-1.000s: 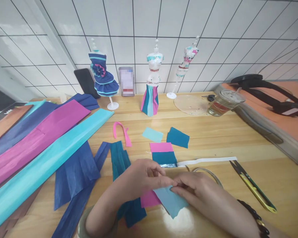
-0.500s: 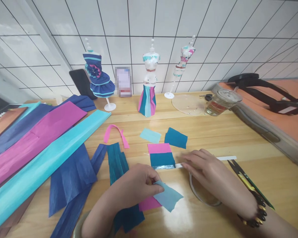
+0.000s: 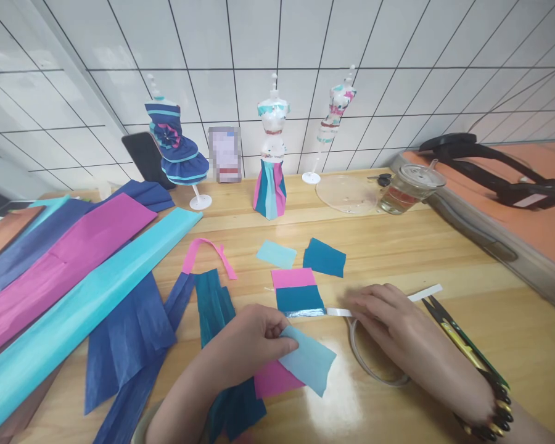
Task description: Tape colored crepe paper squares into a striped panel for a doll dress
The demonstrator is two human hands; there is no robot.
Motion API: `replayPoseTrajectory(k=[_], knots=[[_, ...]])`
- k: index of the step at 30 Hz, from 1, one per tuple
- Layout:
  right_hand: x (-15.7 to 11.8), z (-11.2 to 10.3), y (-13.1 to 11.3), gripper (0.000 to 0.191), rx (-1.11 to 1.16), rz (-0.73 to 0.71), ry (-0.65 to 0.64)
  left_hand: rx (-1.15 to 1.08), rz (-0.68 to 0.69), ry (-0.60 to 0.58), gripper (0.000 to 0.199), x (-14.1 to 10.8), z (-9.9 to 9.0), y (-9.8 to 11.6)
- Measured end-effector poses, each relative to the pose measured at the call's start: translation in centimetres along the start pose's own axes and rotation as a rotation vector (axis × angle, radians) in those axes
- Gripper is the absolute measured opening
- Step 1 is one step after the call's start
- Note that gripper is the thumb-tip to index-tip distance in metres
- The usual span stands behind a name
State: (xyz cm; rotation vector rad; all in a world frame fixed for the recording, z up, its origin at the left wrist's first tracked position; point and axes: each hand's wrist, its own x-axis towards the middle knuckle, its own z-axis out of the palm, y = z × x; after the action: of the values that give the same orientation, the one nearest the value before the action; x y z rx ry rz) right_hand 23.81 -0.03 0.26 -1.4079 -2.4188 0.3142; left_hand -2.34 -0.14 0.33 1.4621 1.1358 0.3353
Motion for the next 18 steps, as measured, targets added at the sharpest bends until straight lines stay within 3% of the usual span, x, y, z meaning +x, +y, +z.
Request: replayPoseTrajectory(k=[3,5,12,18], knots=[[0.2,-0.2,-1.5,0.021,0.066,-0.105,0.095,-0.129,-0.015,-0.011,0.013,0.2,0.1,-0.1],[0.3,-0.3,-2.7,0.02,0.162,-0.113,0.083,-0.219,-0.019,-0.037,0.013,0.3,0.2,0.0],[0.3,0.7,-4.7,0.029,0.334,0.137,-0.094,-0.247,-0.107,0.023,0.013,0.4,0.2,0.5],[0.3,1.2,-4.6,0.006,0.374,0.299,-0.125,-0.204,-0.195,0.088,0.014,0.6,0.3,-0.1]])
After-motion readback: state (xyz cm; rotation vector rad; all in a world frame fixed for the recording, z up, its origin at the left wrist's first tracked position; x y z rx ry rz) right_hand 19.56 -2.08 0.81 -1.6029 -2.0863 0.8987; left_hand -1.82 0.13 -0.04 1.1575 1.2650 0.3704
